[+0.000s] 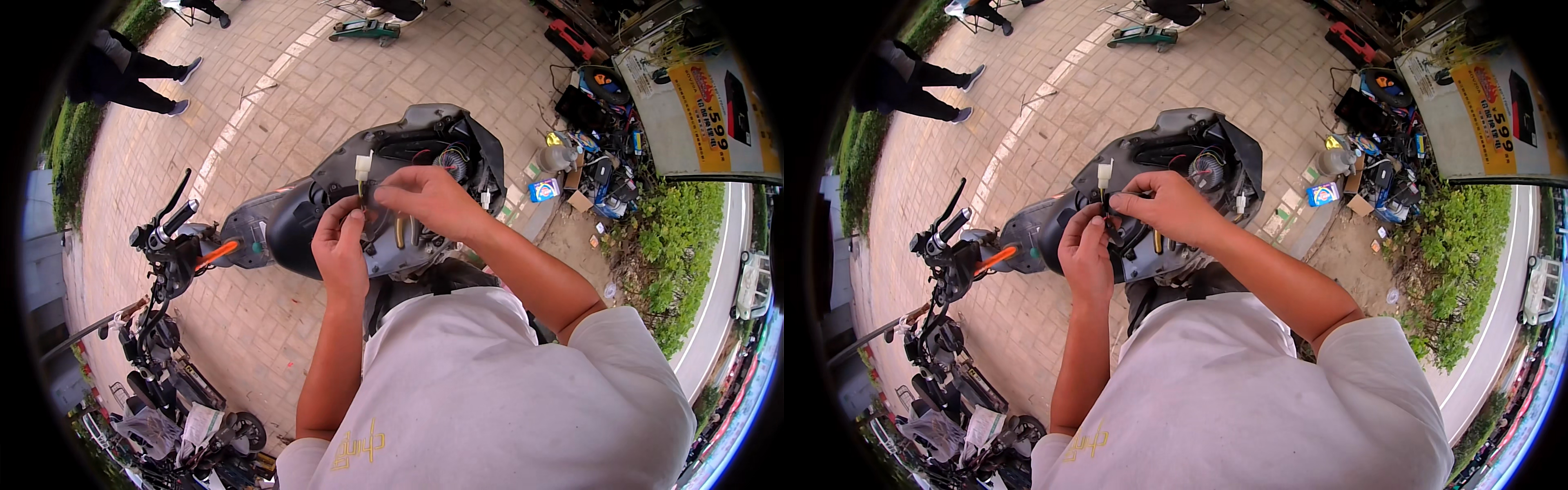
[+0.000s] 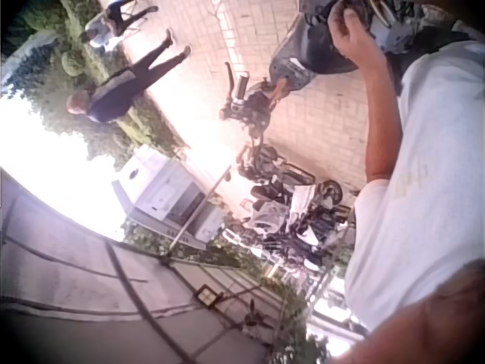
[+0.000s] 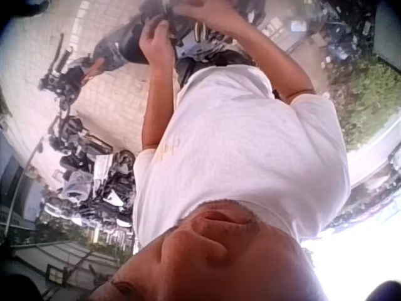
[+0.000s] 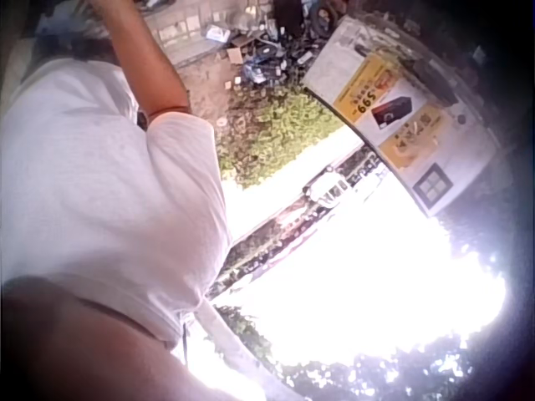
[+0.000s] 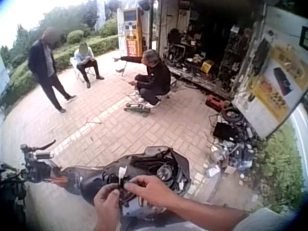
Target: The person uses pliers and a screwdriver to strip insulation from wires and manipulate a white connector on an electric scooter. They repeatedly adjust and reposition the wires and connector while working over the scooter's open body.
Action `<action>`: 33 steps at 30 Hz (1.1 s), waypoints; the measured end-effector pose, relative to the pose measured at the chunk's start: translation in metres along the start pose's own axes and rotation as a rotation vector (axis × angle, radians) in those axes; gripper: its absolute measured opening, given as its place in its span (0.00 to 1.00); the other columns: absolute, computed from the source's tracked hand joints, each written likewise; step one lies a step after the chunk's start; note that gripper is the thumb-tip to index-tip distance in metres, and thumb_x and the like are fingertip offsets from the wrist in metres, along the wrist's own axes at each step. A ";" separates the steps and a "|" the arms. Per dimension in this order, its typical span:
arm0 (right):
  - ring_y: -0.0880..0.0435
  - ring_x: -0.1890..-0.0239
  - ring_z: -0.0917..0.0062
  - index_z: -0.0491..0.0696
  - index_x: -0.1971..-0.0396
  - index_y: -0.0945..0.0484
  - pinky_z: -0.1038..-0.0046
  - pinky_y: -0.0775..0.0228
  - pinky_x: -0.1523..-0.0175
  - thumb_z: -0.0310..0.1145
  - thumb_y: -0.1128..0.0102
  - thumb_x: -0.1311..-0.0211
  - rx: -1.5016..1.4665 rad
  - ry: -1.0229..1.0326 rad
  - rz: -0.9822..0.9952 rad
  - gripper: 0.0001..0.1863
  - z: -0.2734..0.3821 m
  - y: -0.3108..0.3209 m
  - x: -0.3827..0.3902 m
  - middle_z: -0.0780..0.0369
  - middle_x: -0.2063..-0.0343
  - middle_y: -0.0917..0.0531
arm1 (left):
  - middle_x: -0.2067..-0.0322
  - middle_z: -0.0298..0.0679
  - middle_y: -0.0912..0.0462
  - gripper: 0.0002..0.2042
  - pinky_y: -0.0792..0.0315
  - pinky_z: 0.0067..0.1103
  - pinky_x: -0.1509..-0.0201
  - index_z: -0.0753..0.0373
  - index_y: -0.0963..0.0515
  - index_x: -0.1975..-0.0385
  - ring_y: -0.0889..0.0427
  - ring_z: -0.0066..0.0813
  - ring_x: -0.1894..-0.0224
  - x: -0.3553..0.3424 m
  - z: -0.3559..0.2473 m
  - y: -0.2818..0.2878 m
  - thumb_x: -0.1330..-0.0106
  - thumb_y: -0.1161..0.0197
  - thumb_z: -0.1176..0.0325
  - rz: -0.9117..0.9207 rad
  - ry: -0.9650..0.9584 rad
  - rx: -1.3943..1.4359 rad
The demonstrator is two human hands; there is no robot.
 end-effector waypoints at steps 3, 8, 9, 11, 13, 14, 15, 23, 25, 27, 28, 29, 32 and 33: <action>0.23 0.70 0.85 0.41 0.67 0.18 0.79 0.31 0.64 0.40 0.35 0.41 -0.003 0.009 0.015 0.16 -0.001 0.001 0.000 0.64 0.73 0.16 | 0.61 0.43 0.20 0.11 0.27 0.20 0.55 0.74 0.26 0.54 0.20 0.27 0.62 -0.002 0.003 0.003 0.33 0.46 0.77 0.007 -0.008 -0.024; 0.22 0.69 0.85 0.40 0.67 0.17 0.80 0.31 0.62 0.40 0.36 0.41 0.000 0.002 0.037 0.16 -0.002 0.003 -0.001 0.64 0.73 0.15 | 0.61 0.43 0.20 0.11 0.27 0.19 0.57 0.75 0.26 0.54 0.21 0.27 0.63 -0.001 0.002 0.000 0.34 0.46 0.77 -0.001 0.015 -0.050; 0.21 0.68 0.85 0.40 0.67 0.17 0.80 0.30 0.62 0.40 0.36 0.41 0.009 0.002 0.039 0.16 -0.002 0.004 -0.001 0.64 0.73 0.16 | 0.61 0.43 0.20 0.11 0.27 0.19 0.57 0.75 0.26 0.54 0.21 0.27 0.63 -0.001 0.001 -0.001 0.34 0.46 0.78 -0.001 0.021 -0.054; 0.21 0.68 0.84 0.40 0.68 0.17 0.80 0.30 0.62 0.39 0.36 0.41 0.026 0.002 0.046 0.15 -0.001 0.005 -0.001 0.64 0.73 0.16 | 0.62 0.43 0.20 0.11 0.27 0.18 0.57 0.76 0.26 0.54 0.21 0.27 0.63 -0.001 0.000 -0.001 0.35 0.46 0.78 0.001 0.024 -0.065; 0.21 0.68 0.85 0.40 0.68 0.17 0.80 0.30 0.62 0.39 0.35 0.41 0.022 -0.004 0.054 0.15 0.001 0.005 0.000 0.64 0.73 0.16 | 0.62 0.44 0.20 0.11 0.27 0.18 0.57 0.76 0.26 0.55 0.21 0.27 0.63 -0.001 0.000 -0.002 0.35 0.46 0.78 0.005 0.028 -0.072; 0.21 0.68 0.85 0.40 0.68 0.17 0.80 0.30 0.62 0.39 0.35 0.41 0.020 -0.007 0.058 0.15 0.002 0.005 0.001 0.64 0.73 0.16 | 0.62 0.44 0.19 0.11 0.27 0.18 0.57 0.76 0.26 0.55 0.21 0.27 0.63 -0.001 -0.001 -0.002 0.35 0.46 0.78 0.007 0.030 -0.074; 0.21 0.66 0.84 0.39 0.66 0.18 0.80 0.30 0.59 0.38 0.36 0.41 0.025 -0.028 0.075 0.15 0.004 0.005 0.001 0.63 0.70 0.16 | 0.63 0.44 0.19 0.11 0.27 0.18 0.57 0.76 0.26 0.55 0.21 0.27 0.63 -0.001 -0.001 -0.002 0.35 0.46 0.78 0.009 0.033 -0.076; 0.21 0.68 0.85 0.39 0.68 0.17 0.81 0.30 0.61 0.37 0.36 0.41 0.008 -0.013 0.060 0.14 0.010 0.005 0.006 0.63 0.73 0.16 | 0.63 0.41 0.19 0.12 0.29 0.17 0.56 0.75 0.24 0.54 0.22 0.24 0.63 0.003 -0.004 -0.006 0.36 0.43 0.80 0.032 0.003 -0.084; 0.21 0.67 0.85 0.39 0.68 0.18 0.81 0.30 0.61 0.37 0.35 0.41 -0.003 -0.015 0.072 0.14 0.011 0.006 0.006 0.64 0.73 0.16 | 0.63 0.40 0.18 0.12 0.29 0.16 0.56 0.75 0.23 0.54 0.23 0.23 0.63 0.005 -0.004 -0.006 0.36 0.43 0.79 0.038 -0.003 -0.098; 0.21 0.66 0.84 0.40 0.65 0.18 0.81 0.30 0.60 0.37 0.35 0.41 0.013 -0.036 0.085 0.14 0.012 0.008 0.006 0.64 0.70 0.16 | 0.64 0.39 0.18 0.12 0.30 0.16 0.56 0.74 0.23 0.54 0.23 0.22 0.63 0.005 -0.004 -0.006 0.36 0.42 0.79 0.050 -0.019 -0.110; 0.21 0.65 0.84 0.40 0.63 0.18 0.80 0.30 0.59 0.37 0.36 0.42 0.034 -0.056 0.092 0.15 0.013 0.010 0.006 0.64 0.69 0.16 | 0.65 0.38 0.18 0.12 0.30 0.16 0.56 0.74 0.22 0.54 0.23 0.21 0.63 0.006 -0.005 -0.007 0.36 0.42 0.79 0.048 -0.023 -0.127; 0.21 0.63 0.84 0.40 0.61 0.19 0.80 0.30 0.57 0.37 0.36 0.42 0.056 -0.077 0.099 0.16 0.013 0.011 0.007 0.64 0.67 0.17 | 0.65 0.38 0.18 0.12 0.30 0.16 0.56 0.74 0.22 0.54 0.23 0.21 0.63 0.006 -0.005 -0.007 0.36 0.41 0.78 0.046 -0.028 -0.144; 0.21 0.65 0.85 0.41 0.62 0.19 0.80 0.30 0.59 0.38 0.36 0.43 0.026 -0.080 0.091 0.16 0.016 0.011 0.007 0.65 0.68 0.17 | 0.65 0.37 0.18 0.11 0.30 0.15 0.56 0.73 0.22 0.54 0.23 0.20 0.64 0.006 -0.002 -0.006 0.36 0.41 0.78 0.043 -0.059 -0.168; 0.21 0.65 0.85 0.41 0.62 0.19 0.80 0.30 0.59 0.38 0.36 0.42 0.029 -0.084 0.089 0.15 0.015 0.011 0.007 0.65 0.68 0.17 | 0.66 0.37 0.18 0.11 0.30 0.15 0.56 0.73 0.22 0.54 0.23 0.20 0.64 0.006 -0.002 -0.006 0.36 0.41 0.78 0.043 -0.073 -0.172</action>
Point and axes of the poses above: each hand's wrist, its own x-axis away from the middle knuckle, its own y-axis out of the back of the hand, z = x × y, the point moved 2 cm from there along -x, towards the middle knuckle
